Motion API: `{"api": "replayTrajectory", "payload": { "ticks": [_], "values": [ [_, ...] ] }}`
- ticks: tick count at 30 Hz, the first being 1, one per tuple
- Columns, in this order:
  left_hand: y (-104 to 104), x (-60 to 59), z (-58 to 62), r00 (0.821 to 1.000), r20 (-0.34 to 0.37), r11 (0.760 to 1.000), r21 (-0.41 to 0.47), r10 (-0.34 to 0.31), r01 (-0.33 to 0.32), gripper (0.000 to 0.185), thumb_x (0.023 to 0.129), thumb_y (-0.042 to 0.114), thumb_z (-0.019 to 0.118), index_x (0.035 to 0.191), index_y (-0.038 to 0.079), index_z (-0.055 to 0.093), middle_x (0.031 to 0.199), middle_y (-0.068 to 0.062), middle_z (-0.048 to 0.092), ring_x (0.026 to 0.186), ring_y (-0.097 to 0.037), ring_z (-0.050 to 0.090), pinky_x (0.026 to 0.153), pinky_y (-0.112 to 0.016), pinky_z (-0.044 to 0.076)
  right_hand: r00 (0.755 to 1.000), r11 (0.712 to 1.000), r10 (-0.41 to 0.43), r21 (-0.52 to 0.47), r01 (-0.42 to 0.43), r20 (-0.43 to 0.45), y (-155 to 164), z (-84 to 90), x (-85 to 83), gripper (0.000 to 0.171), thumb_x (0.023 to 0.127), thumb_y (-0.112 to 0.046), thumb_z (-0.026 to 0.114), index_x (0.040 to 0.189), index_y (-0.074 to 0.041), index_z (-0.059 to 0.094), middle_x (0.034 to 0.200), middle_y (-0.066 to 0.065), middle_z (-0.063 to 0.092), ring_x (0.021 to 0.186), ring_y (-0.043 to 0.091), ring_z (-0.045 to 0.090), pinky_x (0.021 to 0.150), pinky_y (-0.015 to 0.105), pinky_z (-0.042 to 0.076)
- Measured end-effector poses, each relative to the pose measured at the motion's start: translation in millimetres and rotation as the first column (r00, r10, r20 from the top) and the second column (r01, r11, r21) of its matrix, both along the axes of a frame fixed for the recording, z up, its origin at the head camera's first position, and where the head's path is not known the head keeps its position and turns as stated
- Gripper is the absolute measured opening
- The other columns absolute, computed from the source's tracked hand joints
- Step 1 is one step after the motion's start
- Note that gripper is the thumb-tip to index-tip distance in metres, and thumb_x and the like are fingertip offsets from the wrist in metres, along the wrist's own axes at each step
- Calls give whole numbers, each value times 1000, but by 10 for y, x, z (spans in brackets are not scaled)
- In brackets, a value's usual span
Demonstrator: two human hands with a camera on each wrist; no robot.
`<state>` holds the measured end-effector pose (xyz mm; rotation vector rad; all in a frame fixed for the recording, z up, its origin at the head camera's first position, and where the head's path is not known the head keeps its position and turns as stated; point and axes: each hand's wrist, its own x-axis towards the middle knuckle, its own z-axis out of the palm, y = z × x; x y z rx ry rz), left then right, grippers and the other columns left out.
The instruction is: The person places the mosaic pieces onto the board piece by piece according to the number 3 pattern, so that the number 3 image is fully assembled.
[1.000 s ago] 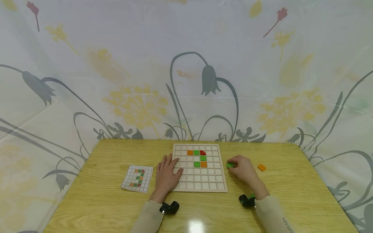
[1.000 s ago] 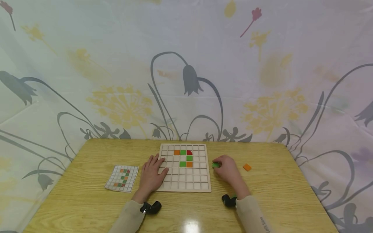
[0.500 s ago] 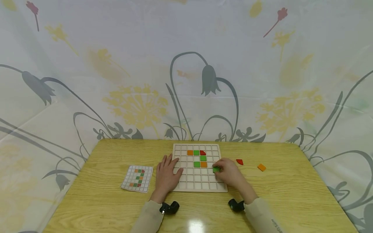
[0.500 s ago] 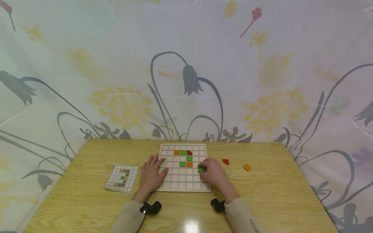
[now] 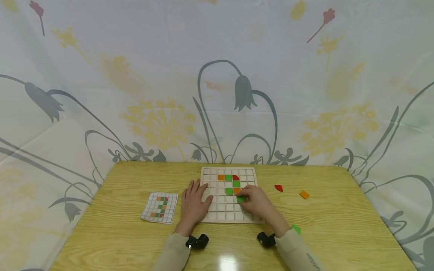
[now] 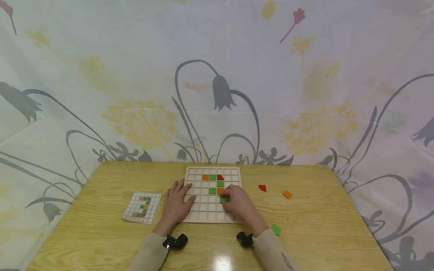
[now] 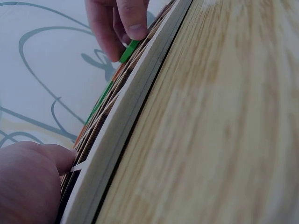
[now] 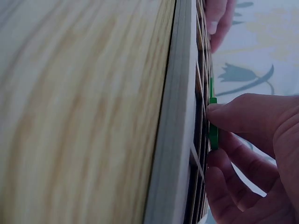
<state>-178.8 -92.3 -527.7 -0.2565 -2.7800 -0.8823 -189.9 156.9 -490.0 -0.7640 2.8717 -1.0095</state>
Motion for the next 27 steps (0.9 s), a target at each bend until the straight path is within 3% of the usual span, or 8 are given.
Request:
{"api": "replayTrajectory", "payload": {
  "ticks": [4,13,27],
  "values": [
    [3,-2,-3,1000,2,1000,-4,0,0,45,97,34,62,136,11,61,154,-15,41,145,-40,26,113,-62,21,1000,1000,-4,6,4,20,-47,-15,-6,19,83,-1,76,101,-5,77,98,2,65,81,15,56,69,28,49],
    [0,1,-1,1000,5,1000,-15,3,-3,46,97,35,61,137,12,60,155,-15,40,146,-39,25,113,-61,21,985,996,-41,-74,54,169,-54,-31,-30,21,86,-2,76,106,-9,77,101,-1,60,89,18,58,76,34,51],
    [6,23,42,1000,15,1000,-10,6,-6,46,97,34,62,137,11,61,154,-15,40,146,-40,25,113,-61,21,988,996,-51,-71,62,145,-80,-40,-40,21,84,-1,77,104,-8,77,95,0,60,80,12,53,70,29,48]
  ]
}}
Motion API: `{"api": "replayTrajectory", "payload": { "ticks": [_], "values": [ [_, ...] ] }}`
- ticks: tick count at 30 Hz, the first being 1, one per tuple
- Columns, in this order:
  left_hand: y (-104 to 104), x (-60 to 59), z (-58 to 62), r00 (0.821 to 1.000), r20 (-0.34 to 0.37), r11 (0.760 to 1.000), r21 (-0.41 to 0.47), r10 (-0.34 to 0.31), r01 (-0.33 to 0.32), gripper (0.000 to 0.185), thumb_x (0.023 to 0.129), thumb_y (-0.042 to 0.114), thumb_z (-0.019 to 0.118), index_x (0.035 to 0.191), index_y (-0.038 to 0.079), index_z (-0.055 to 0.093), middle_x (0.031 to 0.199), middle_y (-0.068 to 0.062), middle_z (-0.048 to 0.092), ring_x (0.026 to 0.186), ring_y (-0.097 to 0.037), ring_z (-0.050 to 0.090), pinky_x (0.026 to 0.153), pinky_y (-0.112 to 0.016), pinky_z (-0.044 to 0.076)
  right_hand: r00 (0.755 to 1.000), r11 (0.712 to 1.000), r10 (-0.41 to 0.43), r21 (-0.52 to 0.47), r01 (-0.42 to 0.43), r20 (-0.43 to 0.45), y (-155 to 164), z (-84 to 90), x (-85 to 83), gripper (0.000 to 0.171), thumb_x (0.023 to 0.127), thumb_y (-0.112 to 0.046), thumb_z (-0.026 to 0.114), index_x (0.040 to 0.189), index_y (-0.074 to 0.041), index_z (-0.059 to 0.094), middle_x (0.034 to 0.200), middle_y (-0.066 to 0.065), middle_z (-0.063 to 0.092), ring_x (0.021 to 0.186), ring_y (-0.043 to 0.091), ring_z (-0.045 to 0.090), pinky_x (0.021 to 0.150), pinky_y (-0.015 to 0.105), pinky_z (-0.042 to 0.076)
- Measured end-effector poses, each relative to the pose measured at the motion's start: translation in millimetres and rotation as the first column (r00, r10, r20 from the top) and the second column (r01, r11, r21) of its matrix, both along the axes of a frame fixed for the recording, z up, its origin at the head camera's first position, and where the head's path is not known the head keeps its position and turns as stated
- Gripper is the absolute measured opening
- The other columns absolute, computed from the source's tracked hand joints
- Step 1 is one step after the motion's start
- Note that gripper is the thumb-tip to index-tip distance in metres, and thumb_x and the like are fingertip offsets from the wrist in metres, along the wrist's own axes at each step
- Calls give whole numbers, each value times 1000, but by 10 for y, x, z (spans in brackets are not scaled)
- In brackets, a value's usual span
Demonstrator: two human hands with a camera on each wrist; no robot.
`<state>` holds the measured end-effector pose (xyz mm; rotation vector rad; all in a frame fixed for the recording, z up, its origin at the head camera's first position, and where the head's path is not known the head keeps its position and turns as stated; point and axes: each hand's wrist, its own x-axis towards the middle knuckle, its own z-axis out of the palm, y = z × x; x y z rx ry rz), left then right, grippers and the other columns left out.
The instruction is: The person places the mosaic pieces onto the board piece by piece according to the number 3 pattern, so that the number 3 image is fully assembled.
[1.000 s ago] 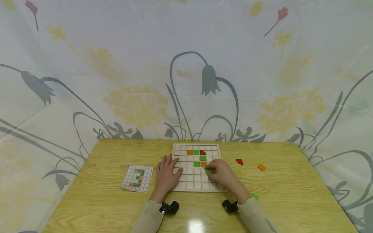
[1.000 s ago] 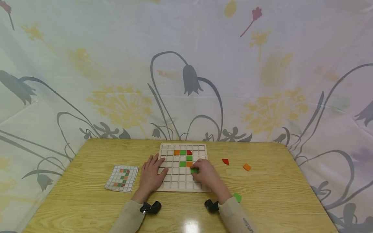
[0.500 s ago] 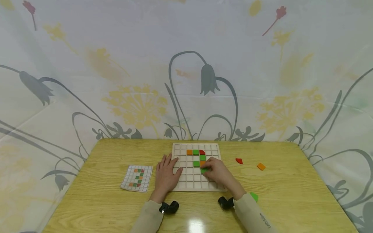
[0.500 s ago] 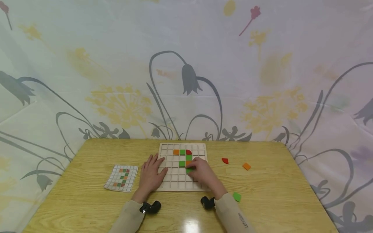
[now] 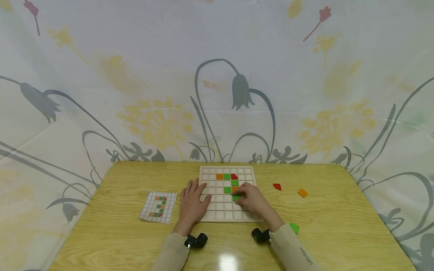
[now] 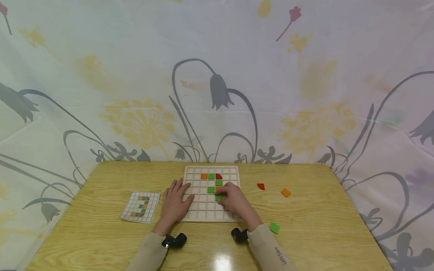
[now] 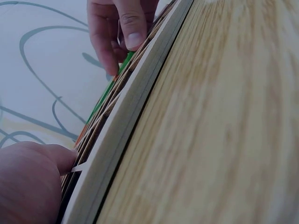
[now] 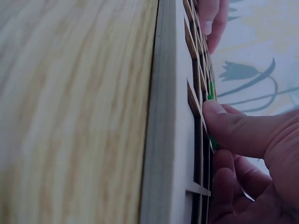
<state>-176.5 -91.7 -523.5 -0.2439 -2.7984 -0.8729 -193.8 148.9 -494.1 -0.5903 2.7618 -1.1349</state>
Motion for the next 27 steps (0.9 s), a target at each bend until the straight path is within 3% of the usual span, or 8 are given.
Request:
{"api": "replayTrajectory", "payload": {
  "ticks": [5,12,20,27],
  "values": [
    [-3,6,-8,1000,3,1000,0,-3,3,46,97,34,62,137,11,60,155,-15,39,146,-40,25,113,-61,21,1000,1000,5,-6,-5,12,-6,-21,-6,21,84,0,77,103,-8,77,94,0,58,78,13,50,69,29,47],
    [0,-5,-19,1000,0,1000,1,-5,5,46,98,33,62,138,11,60,155,-15,39,146,-40,24,113,-61,20,999,999,6,-37,-8,-51,4,-50,20,20,82,3,78,101,-6,77,92,1,57,76,12,50,67,30,48],
    [-9,0,-18,1000,3,1000,-12,-5,5,46,98,33,61,139,11,59,155,-15,39,146,-39,24,113,-61,20,997,995,-73,-66,75,31,-11,-65,21,21,83,-1,79,101,-12,77,93,-3,59,86,15,54,76,34,49],
    [-4,-8,-27,1000,-8,1000,-17,-3,3,46,98,34,61,138,12,60,155,-15,40,146,-39,25,113,-61,21,998,993,-65,-99,67,27,29,-63,30,21,84,-1,79,103,-10,77,93,-2,59,87,15,54,76,33,49]
  ]
}}
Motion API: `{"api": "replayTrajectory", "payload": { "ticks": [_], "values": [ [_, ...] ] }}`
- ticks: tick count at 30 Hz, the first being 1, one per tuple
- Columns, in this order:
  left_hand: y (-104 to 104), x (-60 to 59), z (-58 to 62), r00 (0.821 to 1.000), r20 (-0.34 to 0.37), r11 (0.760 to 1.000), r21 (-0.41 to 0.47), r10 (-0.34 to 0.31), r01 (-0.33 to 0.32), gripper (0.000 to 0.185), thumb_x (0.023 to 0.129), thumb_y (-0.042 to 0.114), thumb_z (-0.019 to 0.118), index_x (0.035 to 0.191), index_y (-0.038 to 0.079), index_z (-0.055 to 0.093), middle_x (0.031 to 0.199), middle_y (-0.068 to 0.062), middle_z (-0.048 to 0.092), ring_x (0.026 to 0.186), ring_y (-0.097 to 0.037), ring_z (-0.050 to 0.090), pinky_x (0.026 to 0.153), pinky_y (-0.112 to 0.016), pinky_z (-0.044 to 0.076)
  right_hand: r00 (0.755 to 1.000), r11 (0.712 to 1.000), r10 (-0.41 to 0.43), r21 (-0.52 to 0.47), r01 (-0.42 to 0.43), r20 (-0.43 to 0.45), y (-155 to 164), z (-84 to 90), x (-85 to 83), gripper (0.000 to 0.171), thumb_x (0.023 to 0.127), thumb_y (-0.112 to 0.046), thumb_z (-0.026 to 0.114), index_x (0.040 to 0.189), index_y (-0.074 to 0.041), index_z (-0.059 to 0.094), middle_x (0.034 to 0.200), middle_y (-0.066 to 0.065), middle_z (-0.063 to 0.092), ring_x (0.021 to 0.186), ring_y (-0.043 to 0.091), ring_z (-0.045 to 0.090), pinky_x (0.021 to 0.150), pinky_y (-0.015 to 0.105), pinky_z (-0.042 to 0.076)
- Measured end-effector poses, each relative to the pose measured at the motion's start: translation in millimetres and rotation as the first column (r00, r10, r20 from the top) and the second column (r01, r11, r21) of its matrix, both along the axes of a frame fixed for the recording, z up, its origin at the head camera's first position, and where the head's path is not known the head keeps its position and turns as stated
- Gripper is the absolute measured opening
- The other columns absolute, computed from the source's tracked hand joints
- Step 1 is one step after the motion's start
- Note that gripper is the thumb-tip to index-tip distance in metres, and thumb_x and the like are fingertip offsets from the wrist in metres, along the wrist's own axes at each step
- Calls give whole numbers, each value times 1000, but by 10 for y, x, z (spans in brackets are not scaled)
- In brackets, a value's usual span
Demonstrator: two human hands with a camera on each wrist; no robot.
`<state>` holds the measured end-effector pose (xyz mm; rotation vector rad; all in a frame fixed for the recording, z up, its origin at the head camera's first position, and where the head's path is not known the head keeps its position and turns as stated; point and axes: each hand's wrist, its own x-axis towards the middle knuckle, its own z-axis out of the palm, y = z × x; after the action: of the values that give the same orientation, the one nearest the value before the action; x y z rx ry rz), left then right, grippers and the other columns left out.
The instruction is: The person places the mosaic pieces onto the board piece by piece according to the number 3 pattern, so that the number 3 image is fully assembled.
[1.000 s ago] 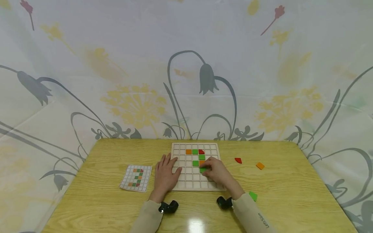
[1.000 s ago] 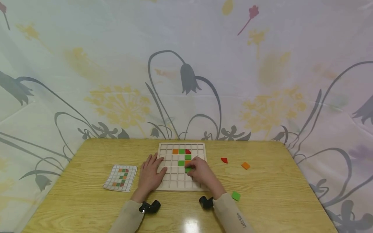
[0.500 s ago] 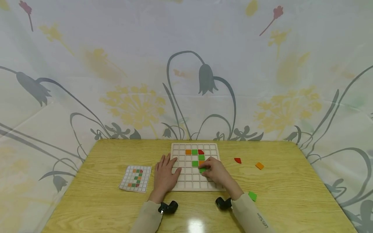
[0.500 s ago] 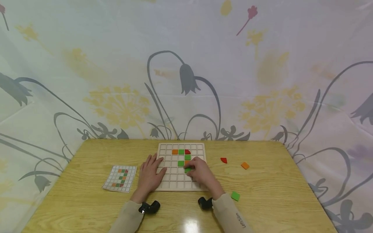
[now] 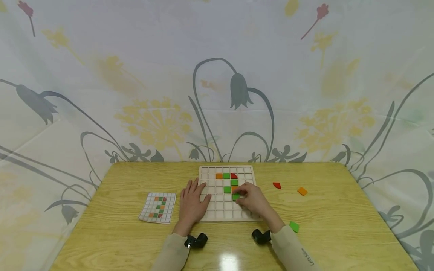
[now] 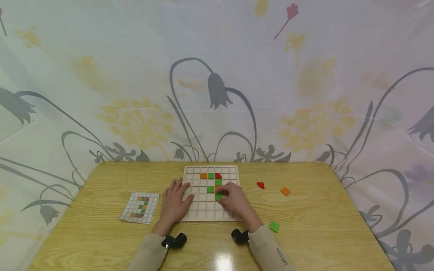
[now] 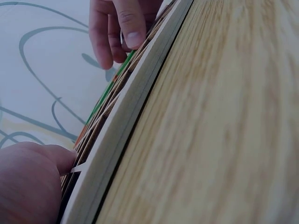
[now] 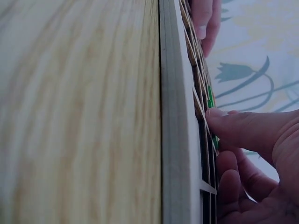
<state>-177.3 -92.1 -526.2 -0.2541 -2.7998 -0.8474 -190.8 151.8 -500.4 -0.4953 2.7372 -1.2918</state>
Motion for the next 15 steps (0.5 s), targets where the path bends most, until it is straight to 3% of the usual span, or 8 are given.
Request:
{"api": "replayTrajectory", "payload": {
  "ticks": [15],
  "values": [
    [5,1,-3,1000,-4,1000,7,-4,4,46,98,34,61,138,11,60,155,-15,40,146,-39,25,113,-61,21,999,998,-37,-47,35,-31,177,25,32,23,85,3,73,106,-5,76,99,4,64,88,18,60,79,35,53]
  ]
}}
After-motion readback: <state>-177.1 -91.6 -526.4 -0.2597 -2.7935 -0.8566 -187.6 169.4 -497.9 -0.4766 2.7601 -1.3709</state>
